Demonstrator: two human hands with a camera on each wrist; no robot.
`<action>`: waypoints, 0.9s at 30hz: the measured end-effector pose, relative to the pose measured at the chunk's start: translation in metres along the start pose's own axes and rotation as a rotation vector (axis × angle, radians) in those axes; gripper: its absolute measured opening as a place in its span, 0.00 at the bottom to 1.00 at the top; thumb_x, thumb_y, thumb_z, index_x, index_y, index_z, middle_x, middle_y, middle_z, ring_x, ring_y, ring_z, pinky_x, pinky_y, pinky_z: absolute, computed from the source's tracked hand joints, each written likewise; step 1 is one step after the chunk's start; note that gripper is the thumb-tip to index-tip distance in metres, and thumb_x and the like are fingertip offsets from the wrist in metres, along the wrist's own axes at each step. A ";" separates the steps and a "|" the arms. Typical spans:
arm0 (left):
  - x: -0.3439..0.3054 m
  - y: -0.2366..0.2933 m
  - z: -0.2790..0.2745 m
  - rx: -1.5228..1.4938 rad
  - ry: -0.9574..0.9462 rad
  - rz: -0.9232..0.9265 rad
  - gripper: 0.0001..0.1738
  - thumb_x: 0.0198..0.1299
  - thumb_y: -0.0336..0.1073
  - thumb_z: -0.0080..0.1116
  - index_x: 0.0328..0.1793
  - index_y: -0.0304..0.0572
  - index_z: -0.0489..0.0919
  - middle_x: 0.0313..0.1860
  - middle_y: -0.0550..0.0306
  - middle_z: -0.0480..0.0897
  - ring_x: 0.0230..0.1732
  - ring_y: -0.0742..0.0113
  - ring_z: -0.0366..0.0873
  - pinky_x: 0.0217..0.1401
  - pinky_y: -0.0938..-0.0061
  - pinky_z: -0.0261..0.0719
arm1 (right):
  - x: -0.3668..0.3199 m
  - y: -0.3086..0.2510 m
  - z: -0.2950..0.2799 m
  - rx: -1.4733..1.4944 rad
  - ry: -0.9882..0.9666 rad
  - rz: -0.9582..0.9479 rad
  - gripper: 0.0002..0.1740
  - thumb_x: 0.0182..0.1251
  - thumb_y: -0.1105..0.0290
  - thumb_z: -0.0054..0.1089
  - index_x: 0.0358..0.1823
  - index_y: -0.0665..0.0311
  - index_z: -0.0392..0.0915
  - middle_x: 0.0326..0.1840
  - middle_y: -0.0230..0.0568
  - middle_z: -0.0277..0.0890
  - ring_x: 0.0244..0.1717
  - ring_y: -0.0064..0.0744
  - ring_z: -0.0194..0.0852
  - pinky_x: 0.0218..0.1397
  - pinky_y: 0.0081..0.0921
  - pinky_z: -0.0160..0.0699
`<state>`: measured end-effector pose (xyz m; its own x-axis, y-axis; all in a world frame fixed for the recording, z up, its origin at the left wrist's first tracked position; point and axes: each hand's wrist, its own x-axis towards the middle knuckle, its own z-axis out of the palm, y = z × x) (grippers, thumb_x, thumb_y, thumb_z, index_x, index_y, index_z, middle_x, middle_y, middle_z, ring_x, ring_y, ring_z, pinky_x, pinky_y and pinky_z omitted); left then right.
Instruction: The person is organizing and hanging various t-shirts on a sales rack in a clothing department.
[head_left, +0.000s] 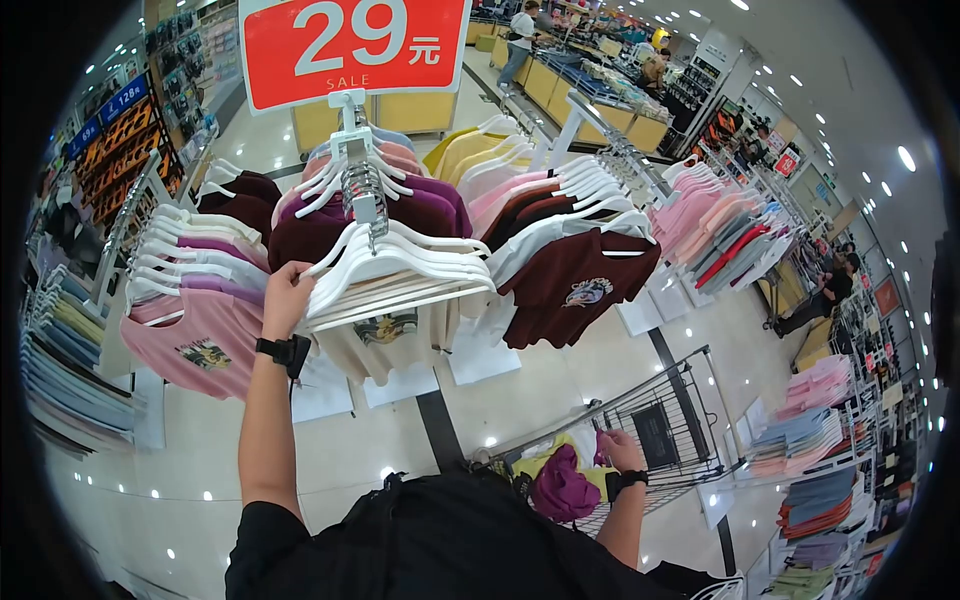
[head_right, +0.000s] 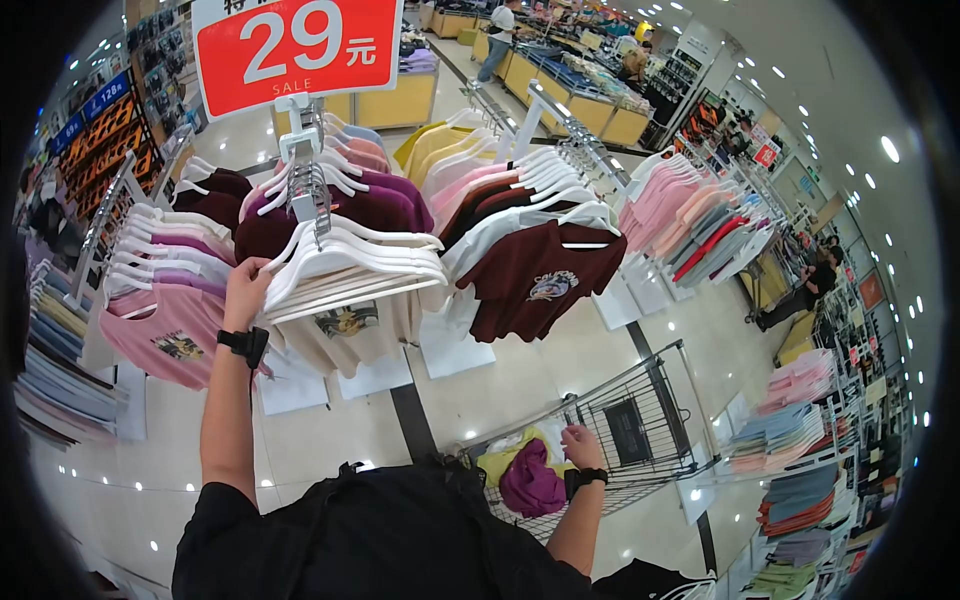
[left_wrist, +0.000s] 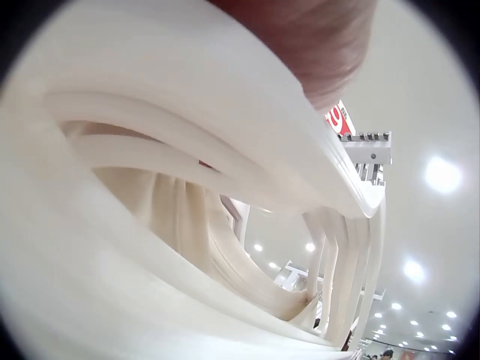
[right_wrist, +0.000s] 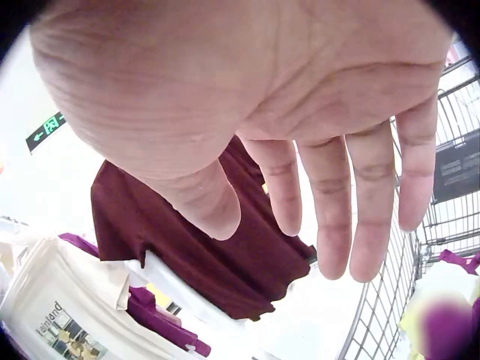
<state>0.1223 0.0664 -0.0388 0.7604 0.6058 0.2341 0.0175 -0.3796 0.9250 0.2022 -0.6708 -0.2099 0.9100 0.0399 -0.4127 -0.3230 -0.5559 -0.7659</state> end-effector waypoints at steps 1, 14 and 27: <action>-0.001 -0.001 0.000 0.020 0.030 -0.013 0.13 0.62 0.27 0.55 0.50 0.28 0.84 0.38 0.57 0.86 0.38 0.73 0.81 0.46 0.76 0.78 | 0.001 -0.008 0.008 0.003 0.000 -0.007 0.20 0.73 0.62 0.64 0.57 0.71 0.79 0.38 0.47 0.87 0.34 0.31 0.85 0.38 0.28 0.82; -0.009 -0.038 -0.017 0.003 0.145 -0.075 0.14 0.63 0.19 0.47 0.48 0.29 0.83 0.39 0.55 0.87 0.40 0.69 0.82 0.48 0.75 0.79 | 0.022 -0.012 0.047 -0.103 -0.082 -0.061 0.22 0.73 0.63 0.64 0.59 0.73 0.78 0.42 0.51 0.87 0.39 0.35 0.88 0.43 0.32 0.85; -0.069 -0.199 -0.001 -0.515 0.124 -0.409 0.14 0.66 0.21 0.51 0.54 0.39 0.81 0.41 0.62 0.83 0.39 0.73 0.78 0.46 0.77 0.77 | 0.026 -0.053 0.078 -0.195 -0.213 -0.143 0.22 0.73 0.62 0.64 0.58 0.73 0.78 0.44 0.50 0.87 0.43 0.35 0.89 0.45 0.31 0.87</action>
<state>0.0652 0.1007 -0.2390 0.6772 0.7178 -0.1617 -0.0467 0.2613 0.9641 0.2221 -0.5760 -0.2185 0.8609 0.2911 -0.4173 -0.1205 -0.6801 -0.7232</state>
